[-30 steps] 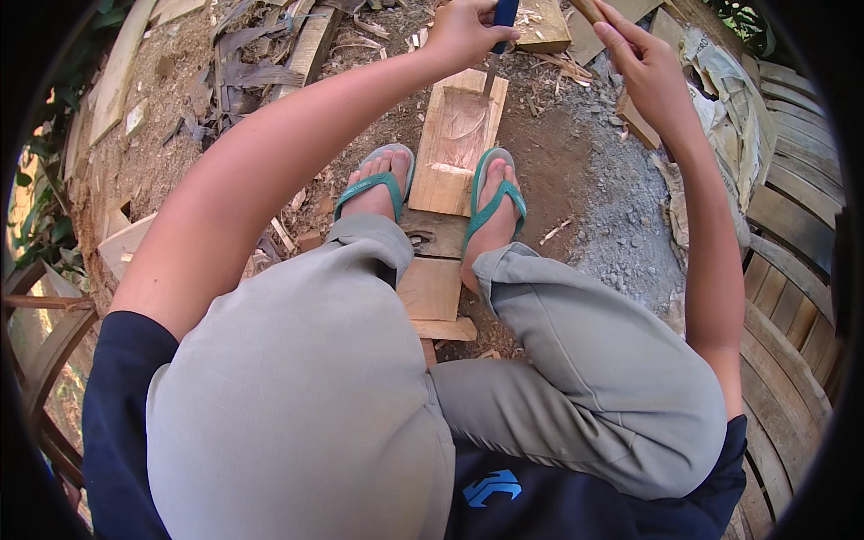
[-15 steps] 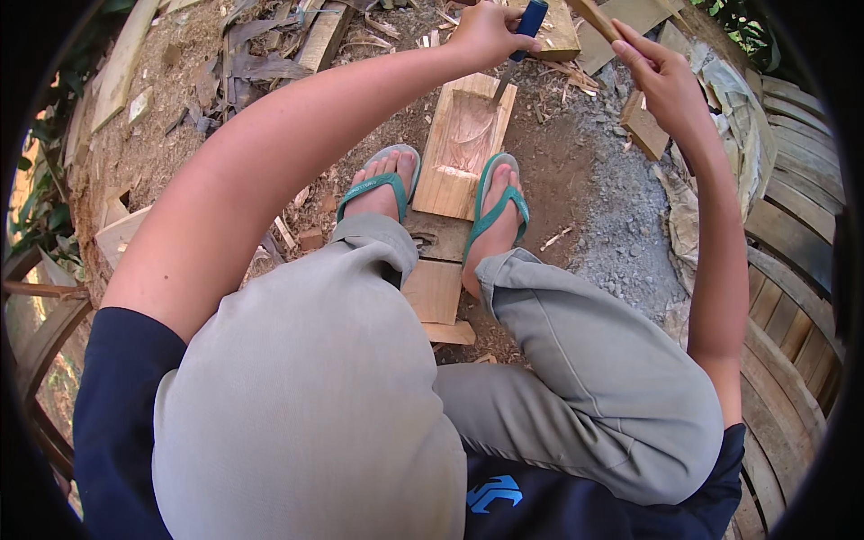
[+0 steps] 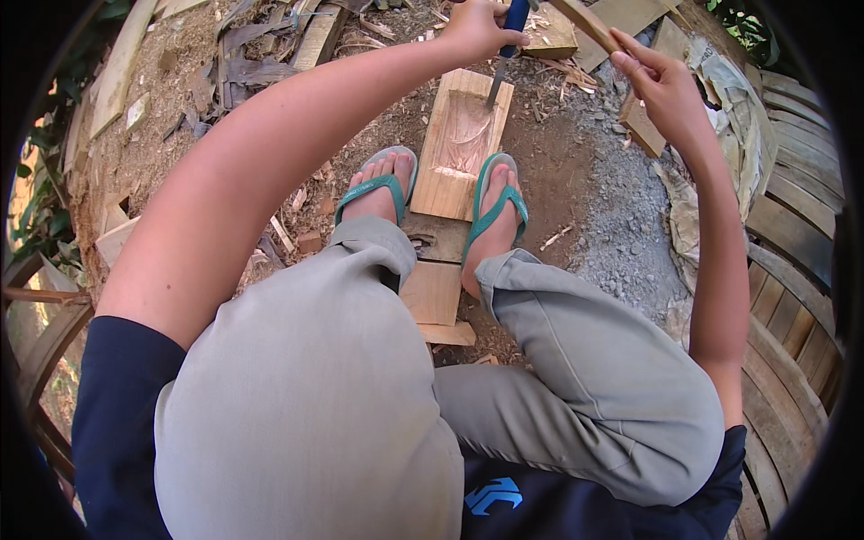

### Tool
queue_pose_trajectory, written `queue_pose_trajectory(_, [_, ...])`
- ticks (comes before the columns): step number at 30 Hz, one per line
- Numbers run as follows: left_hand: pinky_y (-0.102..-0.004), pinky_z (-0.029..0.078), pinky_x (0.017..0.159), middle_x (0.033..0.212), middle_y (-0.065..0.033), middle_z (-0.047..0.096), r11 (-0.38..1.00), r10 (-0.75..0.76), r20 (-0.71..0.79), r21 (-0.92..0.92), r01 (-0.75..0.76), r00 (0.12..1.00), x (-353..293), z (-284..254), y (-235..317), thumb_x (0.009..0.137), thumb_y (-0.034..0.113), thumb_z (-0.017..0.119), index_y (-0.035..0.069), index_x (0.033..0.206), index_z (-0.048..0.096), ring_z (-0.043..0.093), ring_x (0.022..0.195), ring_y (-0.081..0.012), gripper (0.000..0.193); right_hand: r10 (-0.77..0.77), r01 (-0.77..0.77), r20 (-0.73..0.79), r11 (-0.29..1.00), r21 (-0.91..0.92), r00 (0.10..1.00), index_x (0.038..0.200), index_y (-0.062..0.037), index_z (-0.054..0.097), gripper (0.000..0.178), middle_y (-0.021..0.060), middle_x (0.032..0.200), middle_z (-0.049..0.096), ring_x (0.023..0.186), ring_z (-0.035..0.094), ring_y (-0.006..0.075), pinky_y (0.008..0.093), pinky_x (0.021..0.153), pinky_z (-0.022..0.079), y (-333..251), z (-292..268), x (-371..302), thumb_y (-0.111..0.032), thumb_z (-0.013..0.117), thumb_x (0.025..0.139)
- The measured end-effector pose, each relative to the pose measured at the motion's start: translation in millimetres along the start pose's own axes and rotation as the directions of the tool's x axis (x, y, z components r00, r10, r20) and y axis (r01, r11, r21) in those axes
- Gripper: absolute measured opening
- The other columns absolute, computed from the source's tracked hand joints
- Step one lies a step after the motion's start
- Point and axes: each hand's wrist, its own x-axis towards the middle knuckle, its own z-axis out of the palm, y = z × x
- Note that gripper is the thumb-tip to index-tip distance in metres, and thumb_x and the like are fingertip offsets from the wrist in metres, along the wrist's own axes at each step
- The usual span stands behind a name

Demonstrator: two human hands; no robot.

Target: The person chisels a rectangular groove into a piece of wood, using a hammer to strike the chisel and clearing out wood shavings by hand.

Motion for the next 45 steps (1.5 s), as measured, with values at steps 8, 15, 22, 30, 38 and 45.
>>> queue_pose_trajectory(8, [-0.034, 0.053, 0.06, 0.072, -0.009, 0.074, 1.0, -0.011, 0.042, 0.011, 0.011, 0.999, -4.2, 4.0, 16.1, 0.076, 0.021, 0.086, 0.001, 0.094, 0.077, 0.069, 0.061, -0.0148, 0.028, -0.005, 0.012, -0.08, 0.995, 0.095, 0.997, 0.143, -0.018, 0.061, 0.042, -0.0048, 0.069, 0.045, 0.065, 0.041, 0.0056, 0.0256, 0.057, 0.035, -3.9, 4.1, -10.7, -0.032, 0.062, 0.104])
queue_pose_trajectory(15, [-0.033, 0.059, 0.074, 0.099, -0.0116, 0.078, 0.99, 0.114, 0.16, 0.062, -0.125, 0.981, -4.9, 23.6, 6.5, 0.069, 0.036, 0.094, 0.005, 0.125, 0.072, 0.075, 0.08, -0.0171, 0.068, 0.114, -0.103, -0.077, 0.986, 0.131, 0.99, 0.143, -0.0155, 0.061, 0.042, -0.004, 0.069, 0.046, 0.062, 0.039, 0.0059, 0.0262, 0.056, 0.035, -11.0, 13.2, -28.6, -0.032, 0.062, 0.104])
queue_pose_trajectory(22, [-0.0318, 0.058, 0.081, 0.099, -0.0125, 0.078, 0.99, 0.143, 0.172, -0.01, -0.144, 0.975, -21.9, 30.4, 29.5, 0.072, 0.031, 0.092, 0.008, 0.122, 0.075, 0.075, 0.083, -0.0175, 0.057, 0.175, -0.171, -0.012, 0.972, 0.159, 0.984, 0.143, -0.013, 0.06, 0.043, -0.0035, 0.066, 0.043, 0.059, 0.039, 0.0043, 0.026, 0.052, 0.031, 7.4, 16.7, -50.3, -0.033, 0.06, 0.105])
queue_pose_trajectory(30, [-0.0358, 0.057, 0.082, 0.098, -0.0135, 0.078, 0.992, 0.119, 0.158, 0.024, -0.124, 0.98, -36.5, 22.8, 26.0, 0.072, 0.033, 0.091, 0.009, 0.118, 0.076, 0.075, 0.088, -0.0231, 0.054, 0.197, -0.196, 0.01, 0.972, 0.13, 0.98, 0.143, -0.0123, 0.059, 0.044, -0.0036, 0.068, 0.045, 0.063, 0.04, 0.0066, 0.028, 0.056, 0.035, -8.1, 21.6, -62.2, -0.032, 0.062, 0.104])
queue_pose_trajectory(38, [-0.0315, 0.058, 0.087, 0.103, -0.0092, 0.077, 0.995, -0.001, -0.017, -0.1, 0.0, 1.0, -43.6, 0.5, 15.8, 0.085, 0.03, 0.083, 0.005, 0.121, 0.073, 0.074, 0.096, -0.0158, 0.046, 0.294, -0.208, -0.093, 0.835, 0.51, 0.951, 0.143, -0.008, 0.06, 0.044, -0.0063, 0.072, 0.047, 0.063, 0.041, 0.0036, 0.0229, 0.055, 0.034, -9.4, 9.8, -61.2, -0.03, 0.06, 0.105])
queue_pose_trajectory(45, [-0.0263, 0.058, 0.075, 0.099, -0.0043, 0.075, 0.858, -0.108, -0.007, -0.506, 0.089, 0.994, -59.6, -15.1, 48.0, 0.088, 0.001, 0.075, 0.002, 0.126, 0.066, 0.07, 0.086, -0.0103, 0.04, 0.313, -0.251, -0.019, 0.796, 0.551, 0.95, 0.143, -0.0078, 0.06, 0.044, -0.0059, 0.073, 0.047, 0.067, 0.042, 0.0034, 0.0226, 0.058, 0.035, -19.8, 18.9, -74.7, -0.029, 0.062, 0.104])
